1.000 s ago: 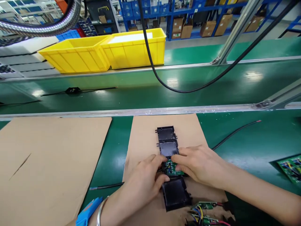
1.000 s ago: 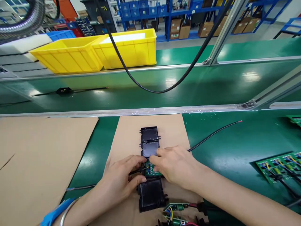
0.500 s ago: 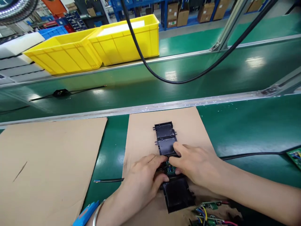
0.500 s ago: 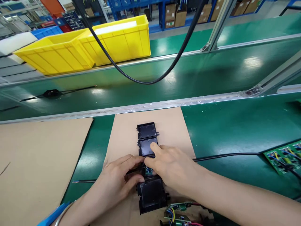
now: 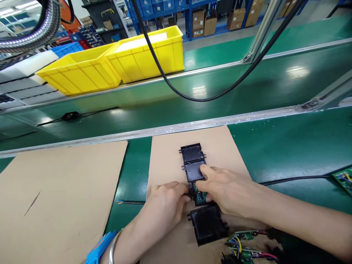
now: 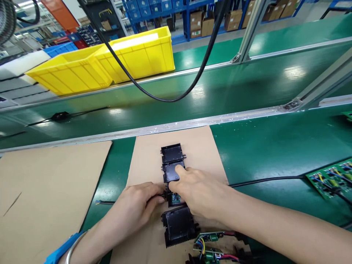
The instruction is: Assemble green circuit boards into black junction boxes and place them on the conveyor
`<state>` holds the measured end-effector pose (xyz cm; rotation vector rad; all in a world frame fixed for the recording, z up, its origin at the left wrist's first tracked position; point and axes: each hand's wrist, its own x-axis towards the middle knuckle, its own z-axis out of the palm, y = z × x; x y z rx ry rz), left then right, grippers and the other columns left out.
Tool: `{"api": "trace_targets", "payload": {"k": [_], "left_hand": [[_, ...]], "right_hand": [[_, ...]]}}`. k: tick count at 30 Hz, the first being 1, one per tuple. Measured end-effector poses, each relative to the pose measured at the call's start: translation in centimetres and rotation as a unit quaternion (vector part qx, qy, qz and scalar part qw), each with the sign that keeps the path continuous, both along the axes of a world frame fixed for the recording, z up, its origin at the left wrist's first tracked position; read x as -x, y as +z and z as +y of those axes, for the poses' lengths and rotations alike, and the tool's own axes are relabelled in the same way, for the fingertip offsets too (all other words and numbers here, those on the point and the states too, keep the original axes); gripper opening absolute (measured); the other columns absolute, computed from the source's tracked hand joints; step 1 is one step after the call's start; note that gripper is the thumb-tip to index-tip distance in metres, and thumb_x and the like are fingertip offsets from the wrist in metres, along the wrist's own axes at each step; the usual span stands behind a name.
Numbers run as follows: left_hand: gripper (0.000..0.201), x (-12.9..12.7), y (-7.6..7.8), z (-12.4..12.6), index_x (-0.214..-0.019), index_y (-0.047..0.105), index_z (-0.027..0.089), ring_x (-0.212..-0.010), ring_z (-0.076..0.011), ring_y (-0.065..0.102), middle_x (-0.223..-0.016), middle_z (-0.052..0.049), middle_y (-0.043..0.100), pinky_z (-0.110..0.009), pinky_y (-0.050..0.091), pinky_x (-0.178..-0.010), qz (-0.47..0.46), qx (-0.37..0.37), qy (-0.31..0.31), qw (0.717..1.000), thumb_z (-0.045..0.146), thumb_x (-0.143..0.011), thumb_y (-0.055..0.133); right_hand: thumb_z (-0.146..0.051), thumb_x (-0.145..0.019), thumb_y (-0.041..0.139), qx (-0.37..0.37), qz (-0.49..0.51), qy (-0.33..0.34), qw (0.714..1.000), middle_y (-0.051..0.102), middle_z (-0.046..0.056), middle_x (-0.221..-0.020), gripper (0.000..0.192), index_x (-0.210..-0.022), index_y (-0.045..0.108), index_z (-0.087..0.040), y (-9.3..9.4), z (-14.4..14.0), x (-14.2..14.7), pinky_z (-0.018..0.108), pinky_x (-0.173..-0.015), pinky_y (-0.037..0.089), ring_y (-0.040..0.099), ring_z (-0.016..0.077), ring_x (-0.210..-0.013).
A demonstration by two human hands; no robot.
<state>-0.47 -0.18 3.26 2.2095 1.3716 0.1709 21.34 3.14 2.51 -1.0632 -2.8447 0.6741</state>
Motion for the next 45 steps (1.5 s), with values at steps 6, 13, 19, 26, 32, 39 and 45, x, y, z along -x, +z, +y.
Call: {"api": "trace_targets", "payload": {"k": [6, 13, 19, 26, 32, 39, 45], "left_hand": [[0.022, -1.3, -0.5, -1.4, -0.080, 0.056, 0.018, -0.062, -0.0195, 0.053, -0.073, -0.003, 0.057, -0.032, 0.043, -0.053, 0.045, -0.197, -0.047, 0.978, 0.004, -0.084, 0.040], [0.021, -1.1, -0.8, -1.9, -0.089, 0.057, 0.016, -0.062, -0.0178, 0.048, -0.073, -0.002, 0.054, -0.031, 0.038, -0.052, 0.077, -0.300, -0.102, 0.945, 0.002, -0.087, 0.040], [0.022, -0.9, -1.8, -1.9, -0.091, 0.055, 0.014, -0.063, -0.0171, 0.048, -0.072, -0.002, 0.053, -0.029, 0.042, -0.054, 0.096, -0.318, -0.120, 0.936, 0.001, -0.089, 0.038], [0.025, -1.1, -2.1, -2.0, -0.097, 0.056, 0.010, -0.066, -0.0204, 0.053, -0.080, -0.006, 0.058, -0.032, 0.049, -0.053, 0.173, -0.329, -0.166, 0.914, 0.001, -0.086, 0.035], [0.034, -0.5, -2.6, -3.0, -0.112, 0.053, 0.010, -0.081, -0.0200, 0.057, -0.095, -0.008, 0.062, -0.033, 0.053, -0.070, 0.149, -0.256, -0.110, 0.949, -0.002, -0.086, 0.036], [0.022, -0.8, -2.6, -3.2, -0.095, 0.060, 0.011, -0.072, -0.0226, 0.054, -0.085, -0.008, 0.061, -0.036, 0.051, -0.064, 0.177, -0.290, -0.141, 0.930, 0.003, -0.083, 0.043], [0.029, -0.8, -0.1, -1.7, -0.106, 0.059, 0.015, -0.089, -0.0229, 0.057, -0.102, -0.009, 0.063, -0.039, 0.052, -0.079, 0.077, -0.203, -0.099, 0.971, 0.002, -0.085, 0.045]], "right_hand": [[-0.004, -0.077, 0.053, -0.016, 0.005, -0.002, 1.000, 0.049, 0.003, -0.084, 0.019, -0.082, 0.059, -0.021, 0.3, 0.0, 0.3, 0.028, -0.054, 0.028, 0.049, 0.0159, -0.063], [-0.004, -0.078, 0.052, -0.027, 0.006, -0.002, 1.000, 0.051, 0.004, -0.085, 0.021, -0.084, 0.061, -0.022, 0.6, 0.0, 0.3, 0.028, -0.053, 0.027, 0.050, 0.0170, -0.065], [-0.003, -0.077, 0.053, -0.036, 0.030, 0.007, 0.999, 0.052, 0.004, -0.083, 0.022, -0.085, 0.062, -0.021, 0.3, 0.1, 0.1, 0.029, -0.051, 0.022, 0.048, 0.0168, -0.062], [-0.013, -0.083, 0.059, -0.090, 0.030, -0.010, 0.995, 0.054, 0.004, -0.085, 0.012, -0.083, 0.065, -0.023, 0.3, 0.1, 0.1, 0.030, -0.055, 0.026, 0.049, 0.0194, -0.073], [-0.017, -0.083, 0.060, -0.163, 0.005, 0.002, 0.987, 0.054, 0.008, -0.081, 0.007, -0.081, 0.067, -0.016, 1.0, -1.5, 1.0, 0.037, -0.067, 0.033, 0.045, 0.0243, -0.084], [-0.023, -0.080, 0.063, -0.081, -0.009, 0.101, 0.992, 0.054, 0.008, -0.079, 0.019, -0.062, 0.064, -0.016, 1.3, -2.3, 3.2, 0.039, -0.069, 0.033, 0.043, 0.0221, -0.083], [-0.028, -0.093, 0.049, -0.038, 0.073, 0.000, 0.997, 0.058, 0.009, -0.098, 0.022, -0.091, 0.069, -0.018, 3.3, -0.8, -0.5, 0.040, -0.085, 0.039, 0.046, 0.0241, -0.099]]}}
